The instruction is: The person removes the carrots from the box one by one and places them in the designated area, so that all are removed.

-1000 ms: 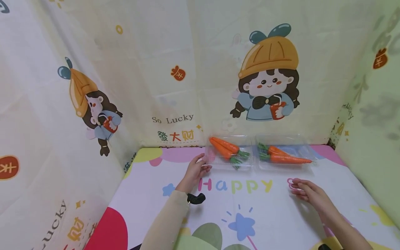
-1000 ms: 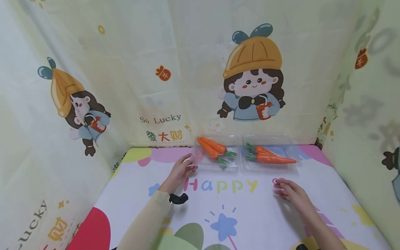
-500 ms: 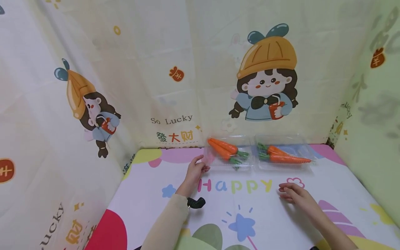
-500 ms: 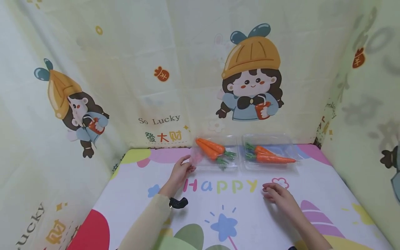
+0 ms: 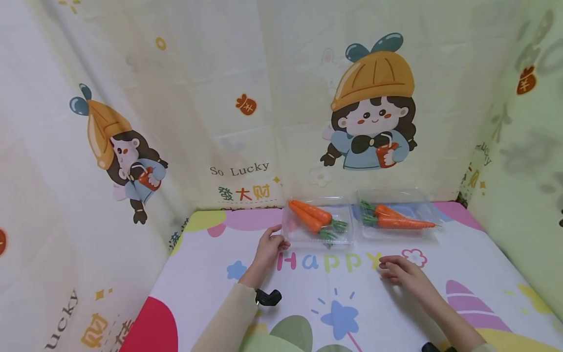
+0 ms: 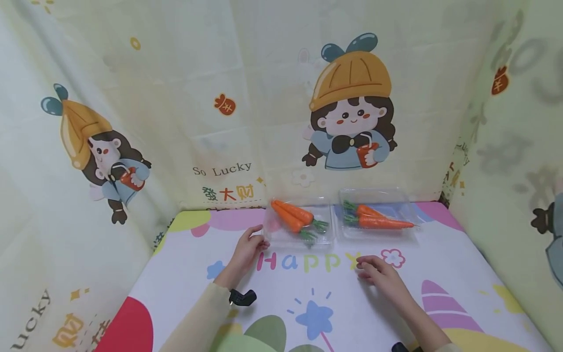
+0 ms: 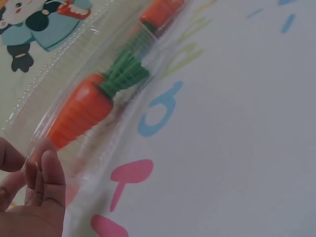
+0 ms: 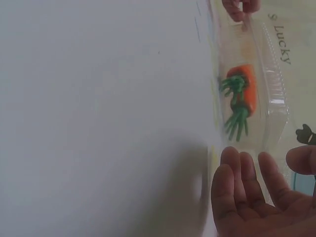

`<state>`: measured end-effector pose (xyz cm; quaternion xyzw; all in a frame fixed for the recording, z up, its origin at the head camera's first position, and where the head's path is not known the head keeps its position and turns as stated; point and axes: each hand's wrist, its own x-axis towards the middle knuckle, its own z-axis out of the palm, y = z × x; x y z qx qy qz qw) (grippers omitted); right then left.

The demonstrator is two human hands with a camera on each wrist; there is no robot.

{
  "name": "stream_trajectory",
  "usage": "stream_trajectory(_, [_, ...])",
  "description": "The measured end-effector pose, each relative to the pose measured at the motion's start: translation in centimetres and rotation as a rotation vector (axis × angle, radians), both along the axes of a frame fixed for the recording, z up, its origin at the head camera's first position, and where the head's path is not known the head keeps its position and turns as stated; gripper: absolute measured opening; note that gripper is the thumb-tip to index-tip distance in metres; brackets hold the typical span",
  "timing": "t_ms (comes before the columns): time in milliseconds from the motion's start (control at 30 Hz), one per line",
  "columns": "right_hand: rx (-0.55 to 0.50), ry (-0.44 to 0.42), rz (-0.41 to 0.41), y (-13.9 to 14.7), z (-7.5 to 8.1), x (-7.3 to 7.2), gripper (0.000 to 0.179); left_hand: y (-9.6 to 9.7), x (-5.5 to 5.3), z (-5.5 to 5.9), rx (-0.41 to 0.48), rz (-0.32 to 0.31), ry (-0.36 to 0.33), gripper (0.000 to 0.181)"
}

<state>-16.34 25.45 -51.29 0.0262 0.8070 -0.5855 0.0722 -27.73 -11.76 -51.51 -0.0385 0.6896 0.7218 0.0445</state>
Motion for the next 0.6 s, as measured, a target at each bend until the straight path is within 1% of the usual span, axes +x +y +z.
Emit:
stream_trajectory(67, [0.001,0.013,0.001,-0.2,0.0,-0.2,0.045,0.0,0.3,-0.1,-0.012,-0.005,0.028,0.047])
stream_trajectory(133, [-0.003,0.016,-0.003,-0.6,0.1,-0.4,0.046,0.1,0.7,0.0,-0.025,-0.005,0.038,0.046])
stream_trajectory(233, [-0.012,0.012,-0.008,-1.0,0.4,-0.7,0.048,0.1,1.4,0.2,-0.066,-0.004,0.025,0.046])
stream_trajectory(267, [-0.018,0.013,-0.008,-1.2,0.5,-0.8,0.048,0.2,1.9,0.7,-0.074,-0.005,0.021,0.045])
stream_trajectory(300, [-0.023,0.015,-0.009,-1.4,0.6,-0.8,0.047,0.2,2.1,0.7,-0.085,-0.002,0.021,0.045])
stream_trajectory(433, [-0.040,0.022,-0.004,-1.8,0.8,-1.2,0.046,0.4,3.1,0.4,-0.100,0.006,0.027,0.046])
stream_trajectory(467, [-0.044,0.024,-0.002,-1.9,0.7,-1.2,0.046,0.4,3.3,0.1,-0.098,0.010,0.034,0.046])
stream_trajectory(500, [-0.047,0.020,-0.002,-2.0,0.7,-1.3,0.047,0.3,3.2,-0.3,-0.104,0.015,0.029,0.046])
stream_trajectory(600, [-0.065,0.007,-0.010,-2.2,0.8,-1.3,0.046,0.4,3.8,-0.4,-0.115,0.012,0.025,0.047])
